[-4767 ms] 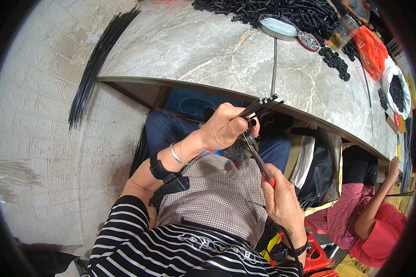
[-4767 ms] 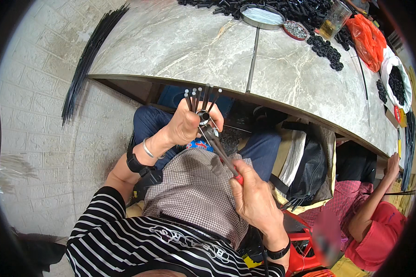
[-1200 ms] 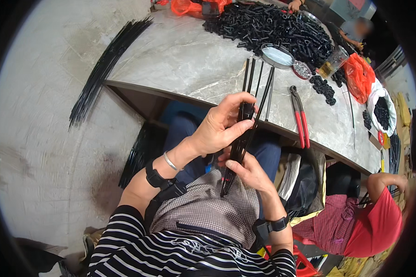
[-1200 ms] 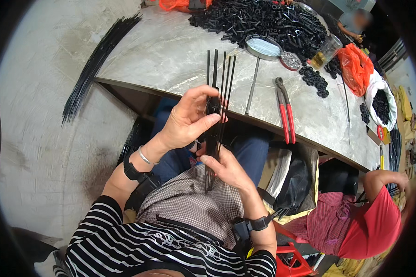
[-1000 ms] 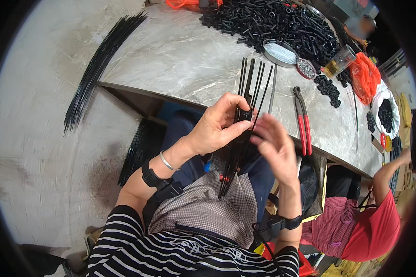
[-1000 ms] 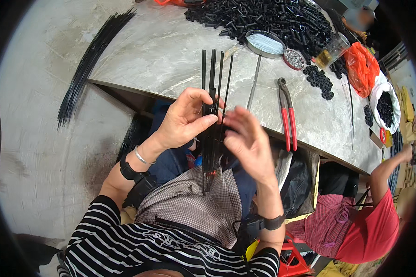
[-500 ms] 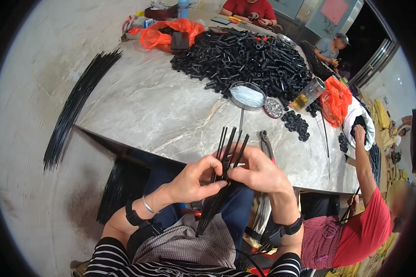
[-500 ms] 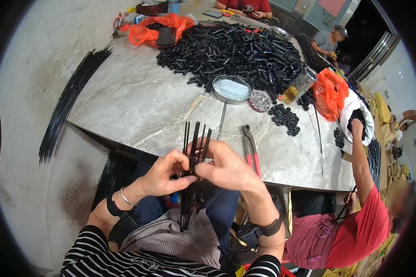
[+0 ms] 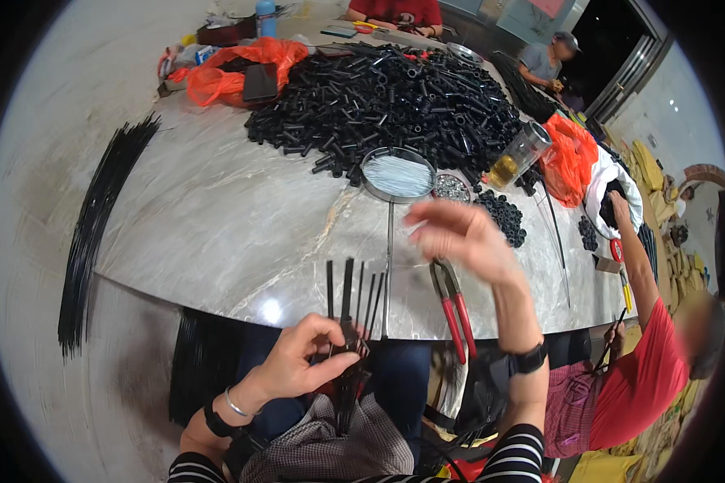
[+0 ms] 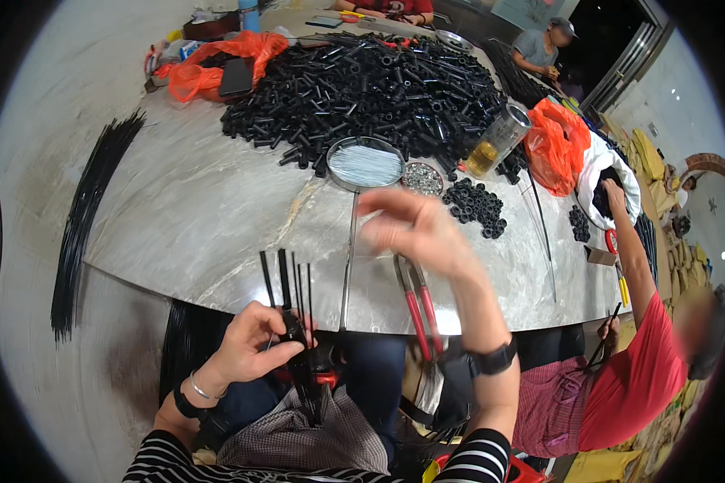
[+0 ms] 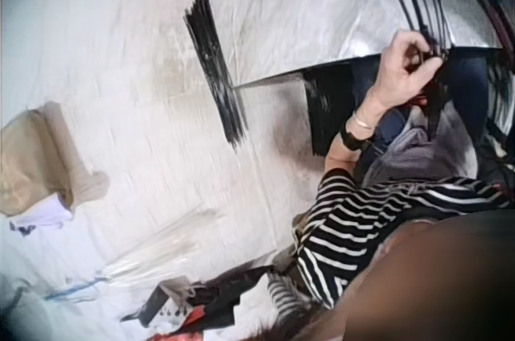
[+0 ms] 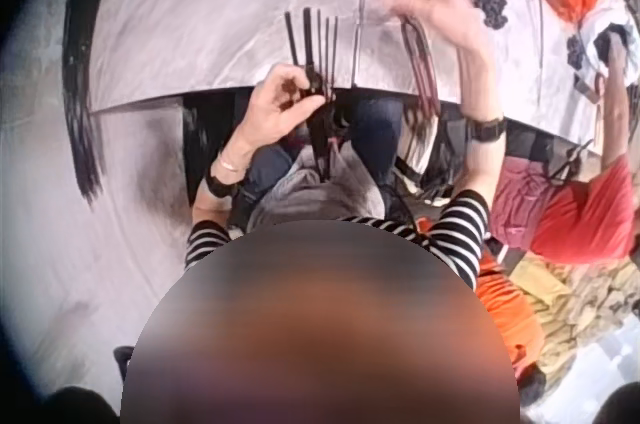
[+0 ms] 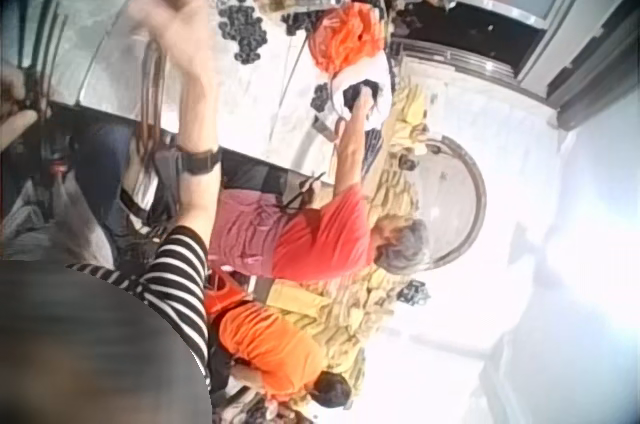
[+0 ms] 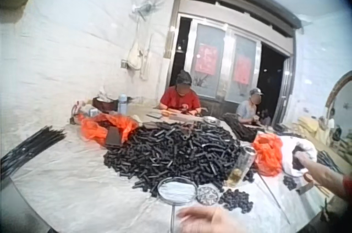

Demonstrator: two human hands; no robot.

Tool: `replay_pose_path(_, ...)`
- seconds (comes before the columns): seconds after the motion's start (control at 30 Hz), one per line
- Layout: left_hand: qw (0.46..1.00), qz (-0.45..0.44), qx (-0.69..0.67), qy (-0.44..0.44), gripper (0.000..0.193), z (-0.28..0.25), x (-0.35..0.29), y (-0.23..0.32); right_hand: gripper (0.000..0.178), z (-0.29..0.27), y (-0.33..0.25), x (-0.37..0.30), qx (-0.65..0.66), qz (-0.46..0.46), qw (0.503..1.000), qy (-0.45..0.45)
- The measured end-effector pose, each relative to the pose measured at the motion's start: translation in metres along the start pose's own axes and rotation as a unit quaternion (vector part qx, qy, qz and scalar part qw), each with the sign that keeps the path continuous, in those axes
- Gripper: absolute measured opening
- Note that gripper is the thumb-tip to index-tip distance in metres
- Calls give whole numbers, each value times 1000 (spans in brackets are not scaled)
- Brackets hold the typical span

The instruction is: Assembling components of an umbrella, specifically attaching the ribs to the center pole.

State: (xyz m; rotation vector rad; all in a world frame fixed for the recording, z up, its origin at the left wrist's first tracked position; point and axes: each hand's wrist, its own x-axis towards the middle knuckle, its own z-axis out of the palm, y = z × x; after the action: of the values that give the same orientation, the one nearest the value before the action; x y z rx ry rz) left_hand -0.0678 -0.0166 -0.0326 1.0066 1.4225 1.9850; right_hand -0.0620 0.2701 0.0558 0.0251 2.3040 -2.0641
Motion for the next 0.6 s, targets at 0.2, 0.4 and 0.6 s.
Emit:
replay_pose_path(0.2, 997, -57, 25, -45, 32, -8, 4, -3, 17, -110, 42, 82, -490, -93, 797, 340)
replay_pose_path(0.4, 999, -12, 20, 28, 31, -6, 0, -18, 10, -118, 44, 139, -704, 12, 665, 250)
replay_pose_path(0.6, 999, -1, 16, 31, 29, -1, 0, -10, 14, -123, 48, 159, -712, 49, 651, 259)
